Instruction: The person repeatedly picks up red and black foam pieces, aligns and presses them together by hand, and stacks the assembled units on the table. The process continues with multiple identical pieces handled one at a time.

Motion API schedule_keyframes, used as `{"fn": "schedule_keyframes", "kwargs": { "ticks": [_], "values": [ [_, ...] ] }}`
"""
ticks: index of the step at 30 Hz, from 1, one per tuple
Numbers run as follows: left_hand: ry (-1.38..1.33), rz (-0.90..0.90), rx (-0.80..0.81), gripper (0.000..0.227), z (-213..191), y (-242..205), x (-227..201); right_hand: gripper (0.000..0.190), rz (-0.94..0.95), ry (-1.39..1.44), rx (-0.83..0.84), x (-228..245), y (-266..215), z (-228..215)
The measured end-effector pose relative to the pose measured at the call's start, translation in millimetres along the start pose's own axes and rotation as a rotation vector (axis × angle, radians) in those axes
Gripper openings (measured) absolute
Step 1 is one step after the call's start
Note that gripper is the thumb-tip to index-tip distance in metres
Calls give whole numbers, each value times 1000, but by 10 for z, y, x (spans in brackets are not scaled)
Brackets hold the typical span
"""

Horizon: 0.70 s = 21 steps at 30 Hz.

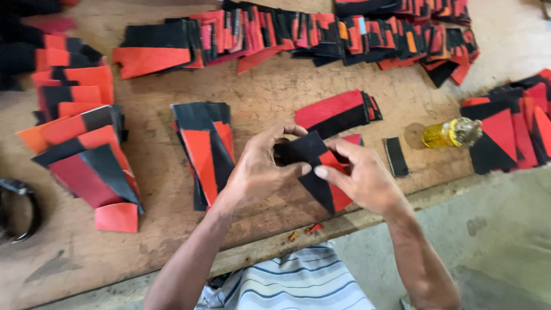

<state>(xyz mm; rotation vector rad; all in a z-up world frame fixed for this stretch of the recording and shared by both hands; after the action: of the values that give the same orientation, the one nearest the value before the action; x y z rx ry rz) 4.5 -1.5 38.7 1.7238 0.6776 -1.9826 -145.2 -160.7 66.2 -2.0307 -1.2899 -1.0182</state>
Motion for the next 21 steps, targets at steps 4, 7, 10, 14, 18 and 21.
{"fn": "schedule_keyframes", "kwargs": {
  "ticks": [4,7,10,14,18,21],
  "values": [
    [-105,108,-11,52,-304,-89,-249,29,237,430,86,-75,-20,155],
    [-168,268,-188,42,-700,-192,-405,31,179,541,-14,-35,57,294],
    [-143,321,-418,31,-1006,-340,-455,33,129,634,-51,231,228,423],
    [57,301,-598,30,-1154,-354,-372,41,78,321,-1,641,642,926],
    [769,440,-604,58,-1116,-332,-302,59,-23,59,-106,698,713,1343],
    [764,251,-488,86,-1104,-331,-143,63,-22,21,-148,593,503,1335]
  ]
}}
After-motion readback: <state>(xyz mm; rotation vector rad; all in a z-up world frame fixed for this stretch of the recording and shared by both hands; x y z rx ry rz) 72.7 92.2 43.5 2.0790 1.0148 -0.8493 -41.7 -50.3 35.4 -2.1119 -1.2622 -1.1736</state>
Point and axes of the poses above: each hand's wrist, its own y-axis towards the middle knuckle, its own z-axis out of the palm, x = y × z, the point moved 2 cm from there along y, towards the middle knuckle, and after that the axes turned 8 degrees about -x, right-handed, at the moved point
